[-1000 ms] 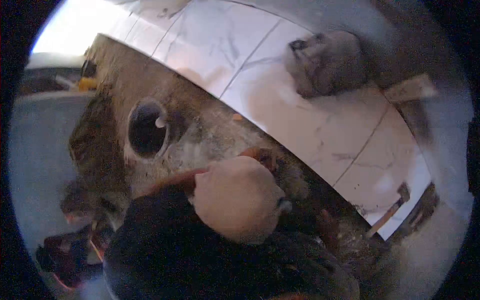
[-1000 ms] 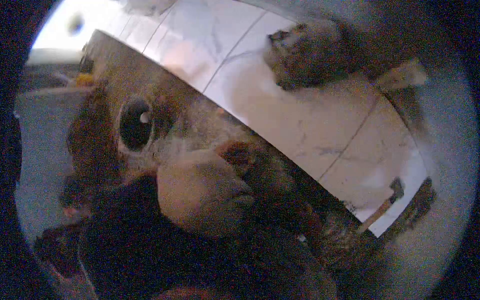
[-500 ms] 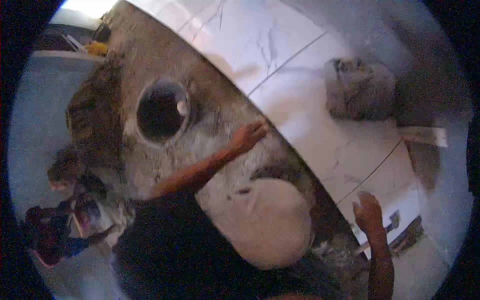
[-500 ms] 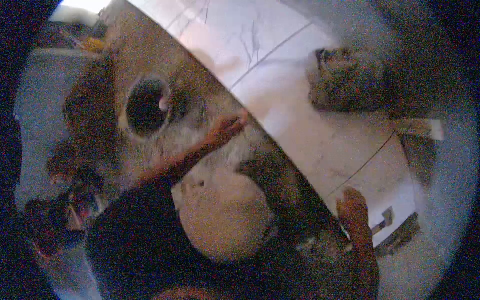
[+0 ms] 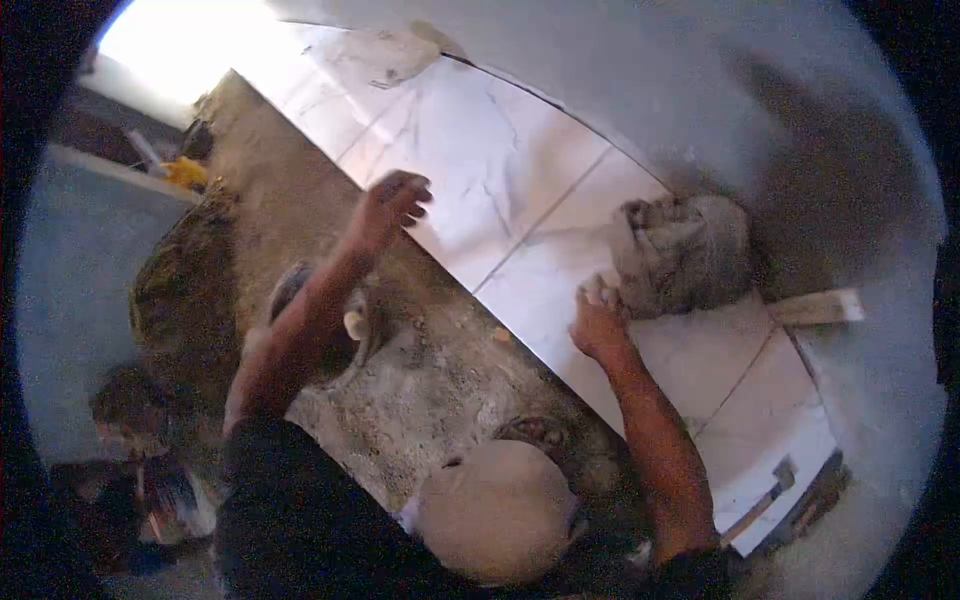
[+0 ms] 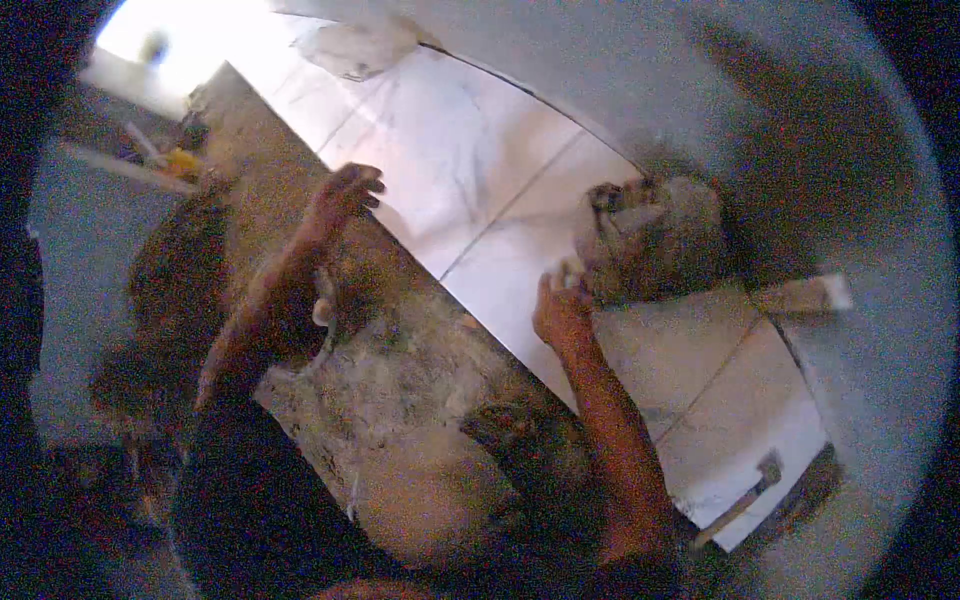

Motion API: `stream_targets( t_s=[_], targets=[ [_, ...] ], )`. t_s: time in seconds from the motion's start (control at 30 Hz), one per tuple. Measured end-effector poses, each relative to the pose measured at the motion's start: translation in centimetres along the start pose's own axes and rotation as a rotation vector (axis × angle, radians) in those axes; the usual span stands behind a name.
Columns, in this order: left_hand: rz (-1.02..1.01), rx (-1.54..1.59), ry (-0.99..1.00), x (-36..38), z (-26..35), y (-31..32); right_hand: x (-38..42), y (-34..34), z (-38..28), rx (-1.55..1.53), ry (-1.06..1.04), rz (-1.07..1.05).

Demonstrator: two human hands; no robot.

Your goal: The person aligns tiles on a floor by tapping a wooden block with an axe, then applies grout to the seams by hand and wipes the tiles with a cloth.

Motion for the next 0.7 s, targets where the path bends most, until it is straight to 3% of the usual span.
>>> stream_targets(
  t_s=[0.07,0.13,0.2,0.27,0.33,0.47,0.5,0.57,0.7],
  targets=[
    [-0.033,-0.094,-0.030,-1.8,0.2,1.8,-0.7,3.2,0.2,0.076,-0.058,0.055],
    [-0.189,0.000,-0.012,-3.3,-1.3,5.9,0.2,1.8,0.2,0.078,-0.032,0.149],
    [-0.411,-0.237,0.356,-4.1,-0.2,12.4,0.3,1.4,-0.1,0.050,0.002,0.137],
    [-0.501,-0.215,0.348,-4.1,1.0,18.0,0.5,1.5,0.0,0.013,0.020,0.133],
    [-0.406,-0.272,0.718,-5.1,0.7,22.5,-0.2,1.7,0.0,0.070,-0.049,0.125],
    [-0.342,-0.414,0.844,-7.0,-4.1,32.1,-0.4,2.0,0.5,0.024,-0.074,0.194],
    [-0.316,-0.407,0.880,-7.1,-4.9,34.1,-0.2,2.3,0.8,-0.031,-0.087,0.110],
    [-0.644,-0.474,0.357,-6.8,-7.3,36.0,-0.5,2.4,0.9,-0.152,-0.116,-0.033],
    [-0.502,-0.261,0.493,-2.9,-2.7,30.5,-0.3,2.0,1.2,-0.253,-0.130,0.050]
  ],
)
Point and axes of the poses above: each hand's wrist, its own x-axis away from the middle knuckle, its own y-axis out of the palm, z = x × y, the point moved 6 cm from there along -x, towards the middle knuckle, and after that the axes turned 4 degrees about y, right-handed, at the moved point
